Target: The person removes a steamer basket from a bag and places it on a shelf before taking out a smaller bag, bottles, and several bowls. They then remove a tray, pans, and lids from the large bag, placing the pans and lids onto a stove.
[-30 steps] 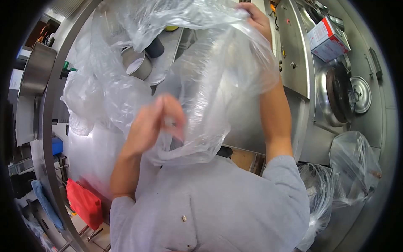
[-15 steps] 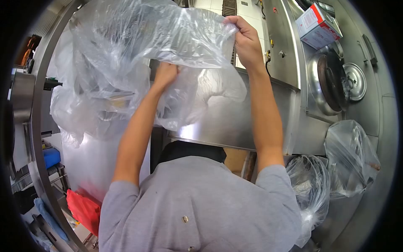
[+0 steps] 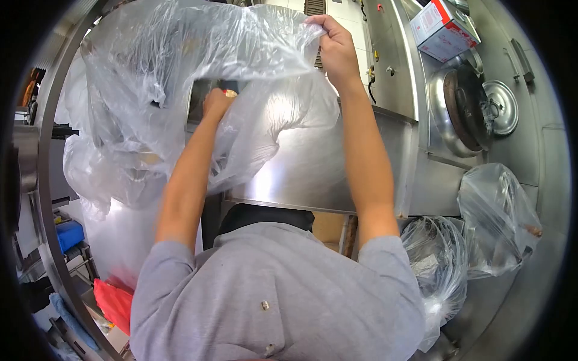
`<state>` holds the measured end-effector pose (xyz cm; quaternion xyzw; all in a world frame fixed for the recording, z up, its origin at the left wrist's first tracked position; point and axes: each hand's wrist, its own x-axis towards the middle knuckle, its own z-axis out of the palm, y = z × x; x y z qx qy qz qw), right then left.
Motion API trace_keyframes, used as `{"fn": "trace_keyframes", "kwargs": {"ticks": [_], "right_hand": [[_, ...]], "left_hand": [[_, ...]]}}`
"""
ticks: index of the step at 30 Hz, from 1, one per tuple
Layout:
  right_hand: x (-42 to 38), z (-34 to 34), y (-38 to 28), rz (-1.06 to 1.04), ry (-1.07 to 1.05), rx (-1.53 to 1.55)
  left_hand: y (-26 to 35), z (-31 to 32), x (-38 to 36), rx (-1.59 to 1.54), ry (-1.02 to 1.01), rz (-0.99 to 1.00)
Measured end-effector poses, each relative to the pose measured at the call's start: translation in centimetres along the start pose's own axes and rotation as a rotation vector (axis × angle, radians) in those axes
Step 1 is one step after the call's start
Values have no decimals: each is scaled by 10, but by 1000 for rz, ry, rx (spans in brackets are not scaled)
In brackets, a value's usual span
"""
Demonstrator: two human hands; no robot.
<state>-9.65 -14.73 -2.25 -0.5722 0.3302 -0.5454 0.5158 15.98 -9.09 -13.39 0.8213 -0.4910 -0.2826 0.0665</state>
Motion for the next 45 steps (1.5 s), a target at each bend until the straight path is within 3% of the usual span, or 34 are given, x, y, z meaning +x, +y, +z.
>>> {"fn": "trace_keyframes", "kwargs": {"ticks": [4, 6, 7, 9, 13, 15, 18, 20, 22, 24, 25, 27, 31, 34, 38, 40, 41, 43, 45], "right_hand": [[14, -11, 31, 56, -15, -92], [23, -15, 61, 19, -55, -201], [20, -12, 67, 91, -15, -122], [15, -5, 77, 148, 10, -83], [8, 6, 74, 277, -17, -155], [1, 6, 66, 325, -62, -228], [-39, 3, 37, 154, -74, -503], [-77, 0, 0, -234, 51, -731], [-126, -7, -30, -93, -81, -499], [-164, -4, -52, -124, -372, -261], [-178, 4, -56, -121, -372, -263], [-207, 22, -60, -59, 36, -326], [-236, -6, -69, -55, 361, -356], [-255, -39, -88, -44, 355, -437], [-255, -89, -97, -155, 629, -210], [-250, -120, -94, -126, 822, -315], [-246, -145, -82, -123, 829, -314], [-237, -204, -32, 13, 922, -579], [-225, -255, 17, 12, 963, -618]], "left_hand": [[-24, 11, -32, -166, 107, 17], [-34, 15, -57, -452, 348, 224], [-37, 15, -69, -448, 354, 228], [-42, 16, -92, -825, 424, 391], [-45, 10, -130, -1086, 327, 546], [-48, 13, -145, -1002, 371, 591], [-43, 17, -157, -919, 413, 671], [-29, 9, -172, -692, 416, 801], [-3, 3, -187, -637, 454, 853], [26, -5, -196, -564, 400, 1096], [38, -3, -199, -566, 398, 1095], [59, 8, -209, -485, 343, 1164], [94, 31, -225, -509, 179, 1303], [105, 34, -237, -534, -10, 1279], [72, 56, -204, -261, 185, 1309], [41, 53, -203, -73, -17, 1127], [26, 54, -205, -69, -24, 1130], [-1, 51, -210, 282, 72, 1081], [-16, 40, -218, 240, 88, 1030]]}}
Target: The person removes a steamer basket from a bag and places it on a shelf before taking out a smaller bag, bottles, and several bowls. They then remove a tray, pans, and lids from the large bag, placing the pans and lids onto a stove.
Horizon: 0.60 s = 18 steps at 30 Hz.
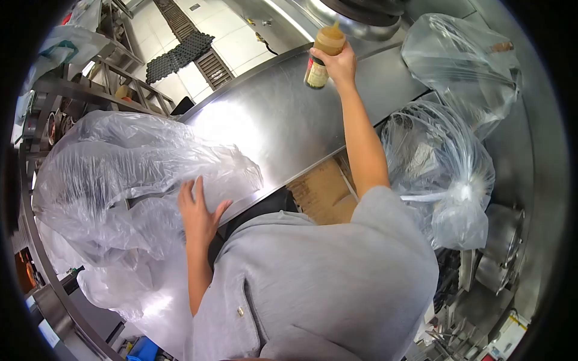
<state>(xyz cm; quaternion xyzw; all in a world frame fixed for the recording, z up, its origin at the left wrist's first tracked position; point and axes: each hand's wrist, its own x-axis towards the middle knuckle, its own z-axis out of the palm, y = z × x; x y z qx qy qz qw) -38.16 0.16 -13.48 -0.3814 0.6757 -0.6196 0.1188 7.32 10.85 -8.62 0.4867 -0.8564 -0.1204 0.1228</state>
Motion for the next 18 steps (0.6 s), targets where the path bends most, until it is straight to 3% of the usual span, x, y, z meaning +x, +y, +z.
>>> {"fn": "trace_keyframes", "kwargs": {"ticks": [5, 7, 8, 9, 10, 11, 12, 14, 15, 16, 18], "right_hand": [[41, 40, 67, 77, 83, -246], [54, 56, 81, 79, 128, -369], [59, 58, 78, 142, 154, -350], [83, 58, 126, -15, 138, -323], [85, 56, 113, 12, 61, -351], [114, 54, 181, -2, 34, -215], [124, 53, 204, 85, -65, 34], [71, 63, 96, 417, -47, 14], [51, 73, 81, 214, 104, -399], [21, 85, 59, -207, 255, -761], [-59, 122, -45, -210, -91, -67]], "left_hand": [[-20, -45, -24, 136, 105, -150], [-28, -74, -29, 286, 25, -88], [-28, -86, -29, 325, -46, -151], [-27, -93, -25, 345, -42, -218], [-27, -100, -23, 430, -108, -219], [-34, -109, -29, 515, -191, -229], [-49, -108, -42, 545, -206, -324], [-81, -94, -70, 742, -369, -396], [-81, -105, -77, 749, -361, -452], [-75, -115, -76, 739, -442, -499], [-68, -124, -77, 719, -521, -563]]}}
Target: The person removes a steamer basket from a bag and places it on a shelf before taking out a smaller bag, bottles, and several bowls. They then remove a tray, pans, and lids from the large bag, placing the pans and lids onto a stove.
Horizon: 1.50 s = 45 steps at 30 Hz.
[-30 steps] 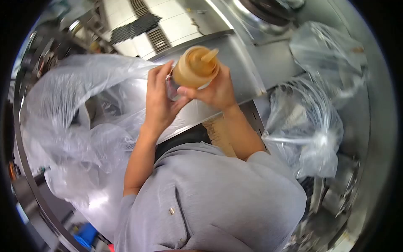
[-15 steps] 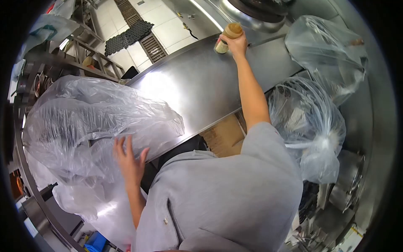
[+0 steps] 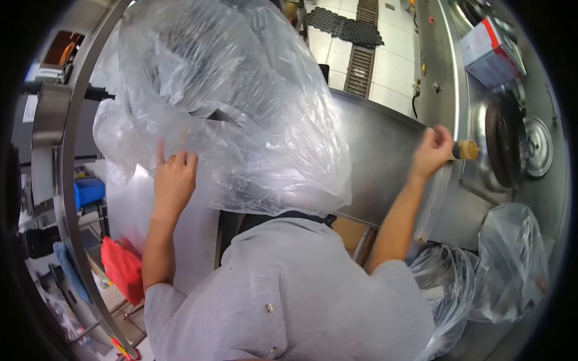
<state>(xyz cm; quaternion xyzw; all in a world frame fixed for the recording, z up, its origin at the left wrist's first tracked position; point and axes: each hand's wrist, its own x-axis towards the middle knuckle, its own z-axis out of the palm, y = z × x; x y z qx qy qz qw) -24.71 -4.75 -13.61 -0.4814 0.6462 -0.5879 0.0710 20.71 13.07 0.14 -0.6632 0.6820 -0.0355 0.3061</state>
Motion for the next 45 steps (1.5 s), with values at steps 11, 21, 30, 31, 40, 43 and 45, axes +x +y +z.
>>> {"fn": "trace_keyframes", "kwargs": {"ticks": [11, 21, 30, 31, 40, 43, 45], "right_hand": [[-91, 221, -243, -842, -1461, -411], [74, 314, -335, -956, -676, -367], [-64, 308, -361, -549, -1363, 164], [-76, 329, -348, -661, -1138, 142], [-90, 291, -343, -597, -915, 153], [-60, 205, -367, -567, -895, 335], [-37, 159, -360, -649, -761, 494]], "left_hand": [[-62, 12, -9, -222, 166, -158], [-137, 61, -78, -275, 235, -679], [-158, 11, 51, -128, 811, -289], [-169, 11, 62, -89, 832, -445], [-172, -20, 84, 9, 1063, -530], [-178, -28, 107, 263, 1048, -491], [-200, -41, 120, -33, 991, -329]]}}
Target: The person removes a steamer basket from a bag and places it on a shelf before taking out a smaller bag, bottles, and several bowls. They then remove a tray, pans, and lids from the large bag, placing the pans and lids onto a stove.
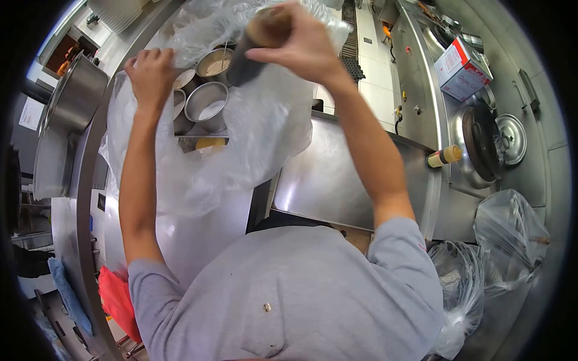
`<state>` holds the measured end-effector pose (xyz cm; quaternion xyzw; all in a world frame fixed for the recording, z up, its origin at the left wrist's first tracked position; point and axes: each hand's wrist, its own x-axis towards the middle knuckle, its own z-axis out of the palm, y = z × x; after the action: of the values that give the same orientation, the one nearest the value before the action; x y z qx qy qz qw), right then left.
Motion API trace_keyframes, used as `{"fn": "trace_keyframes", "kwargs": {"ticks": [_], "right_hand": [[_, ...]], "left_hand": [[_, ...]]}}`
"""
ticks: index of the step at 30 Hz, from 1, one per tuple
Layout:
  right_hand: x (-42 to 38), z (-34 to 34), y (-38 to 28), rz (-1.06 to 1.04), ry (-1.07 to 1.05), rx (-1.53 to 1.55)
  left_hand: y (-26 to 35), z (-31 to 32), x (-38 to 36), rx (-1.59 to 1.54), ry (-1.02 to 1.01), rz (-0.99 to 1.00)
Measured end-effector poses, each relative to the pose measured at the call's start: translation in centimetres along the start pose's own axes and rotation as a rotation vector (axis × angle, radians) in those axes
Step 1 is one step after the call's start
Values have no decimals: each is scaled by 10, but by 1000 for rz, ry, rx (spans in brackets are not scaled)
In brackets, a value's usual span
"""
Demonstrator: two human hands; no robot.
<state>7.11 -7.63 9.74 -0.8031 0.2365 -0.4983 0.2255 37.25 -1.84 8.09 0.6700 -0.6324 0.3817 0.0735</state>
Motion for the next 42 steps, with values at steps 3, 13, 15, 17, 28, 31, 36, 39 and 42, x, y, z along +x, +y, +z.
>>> {"fn": "trace_keyframes", "kwargs": {"ticks": [3, 13, 15, 17, 28, 31, 36, 39, 42], "right_hand": [[-34, -79, -22, 104, 135, 88], [-266, -229, 95, 886, 61, -721], [-309, -240, 136, 1002, 144, -823], [-331, -245, 166, 1072, 250, -850], [-366, -293, 279, 915, 463, -1203], [-299, -229, 209, 773, 604, -1470], [-163, -72, 49, -99, 381, -315], [-103, 21, 7, -94, -186, -27], [-67, 111, 38, 23, -382, -258]], "left_hand": [[-17, -9, 39, -304, 267, -168], [-101, 16, 80, -225, -72, -277], [-77, -7, 73, -230, -56, -389], [-86, -1, 68, -215, -111, -431], [-142, -17, 34, 126, 183, -20], [-59, -86, 21, -101, 143, -334], [41, -94, -56, -373, 357, 307], [76, -54, -102, -770, -387, 492], [45, -34, -127, -411, -745, 333]]}}
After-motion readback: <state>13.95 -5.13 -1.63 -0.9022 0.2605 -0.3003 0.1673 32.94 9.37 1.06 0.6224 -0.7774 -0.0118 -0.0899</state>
